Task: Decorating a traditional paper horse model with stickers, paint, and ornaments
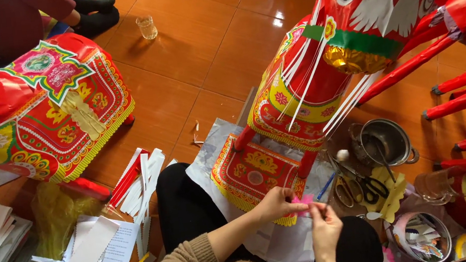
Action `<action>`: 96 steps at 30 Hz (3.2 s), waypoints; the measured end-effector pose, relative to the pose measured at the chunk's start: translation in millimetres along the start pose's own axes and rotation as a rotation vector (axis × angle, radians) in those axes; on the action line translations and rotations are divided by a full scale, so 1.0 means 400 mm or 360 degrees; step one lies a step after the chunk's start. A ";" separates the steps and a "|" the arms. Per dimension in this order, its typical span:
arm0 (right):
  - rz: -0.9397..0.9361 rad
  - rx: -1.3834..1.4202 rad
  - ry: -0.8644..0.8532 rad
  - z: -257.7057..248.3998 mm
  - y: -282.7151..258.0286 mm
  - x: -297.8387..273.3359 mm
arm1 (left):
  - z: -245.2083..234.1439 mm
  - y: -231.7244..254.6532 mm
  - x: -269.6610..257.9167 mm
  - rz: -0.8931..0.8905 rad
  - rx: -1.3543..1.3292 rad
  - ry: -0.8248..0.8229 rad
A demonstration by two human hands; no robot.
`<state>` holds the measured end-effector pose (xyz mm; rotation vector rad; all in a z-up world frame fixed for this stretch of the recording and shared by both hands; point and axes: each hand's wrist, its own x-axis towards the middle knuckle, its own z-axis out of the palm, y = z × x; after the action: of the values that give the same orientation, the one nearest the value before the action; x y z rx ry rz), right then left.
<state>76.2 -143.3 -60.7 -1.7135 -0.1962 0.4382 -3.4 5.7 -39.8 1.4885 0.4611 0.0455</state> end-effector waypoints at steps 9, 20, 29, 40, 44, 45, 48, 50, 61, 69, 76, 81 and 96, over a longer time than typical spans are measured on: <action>-0.0443 -0.1050 0.1026 -0.442 0.254 0.058 | -0.105 0.028 -0.015 -0.0026 -0.0659 0.0052; -0.0528 -0.1244 0.1230 -0.623 0.375 0.036 | -0.149 -0.032 0.025 0.0085 -0.0905 0.0549; -0.0373 -0.0671 0.0216 -0.257 0.008 -0.071 | -0.136 -0.006 0.001 0.0285 -0.1154 0.0645; -0.0522 -0.0661 -0.0504 -0.050 -0.124 -0.106 | -0.142 -0.191 0.024 0.0123 -0.1142 0.0623; -0.0585 -0.0730 -0.0527 -0.042 -0.122 -0.122 | -0.129 -0.001 -0.019 0.0130 -0.1236 0.0645; -0.0558 -0.0747 -0.0529 -0.044 -0.121 -0.123 | -0.134 -0.015 -0.017 0.0113 -0.1168 0.0655; -0.0541 -0.0789 -0.0484 -0.055 -0.117 -0.119 | -0.153 -0.107 0.008 0.0080 -0.1064 0.0626; -0.0546 -0.0814 -0.0435 -0.051 -0.129 -0.118 | -0.152 -0.161 0.027 0.0061 -0.1027 0.0586; -0.0721 -0.0956 -0.0400 -0.082 -0.123 -0.106 | -0.160 -0.062 -0.016 -0.0147 -0.1179 0.0589; -0.0197 -0.0827 0.0265 -0.210 0.010 0.254 | -0.157 -0.145 -0.014 -0.0235 -0.1183 0.0759; 0.0082 -0.1080 0.0247 -0.234 0.209 0.702 | -0.233 -0.249 -0.056 -0.0222 -0.1228 0.0814; -0.0118 -0.0627 0.0486 -0.170 0.135 0.532 | -0.246 -0.210 -0.069 -0.0250 -0.1044 0.0638; 0.0359 -0.0588 0.1262 -0.717 0.427 0.103 | -0.154 -0.154 -0.015 -0.0420 -0.0965 0.0535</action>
<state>207.7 -421.9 -195.9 -2.1512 0.5241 -0.1515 -44.3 56.1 -98.1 0.8160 0.8298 0.2107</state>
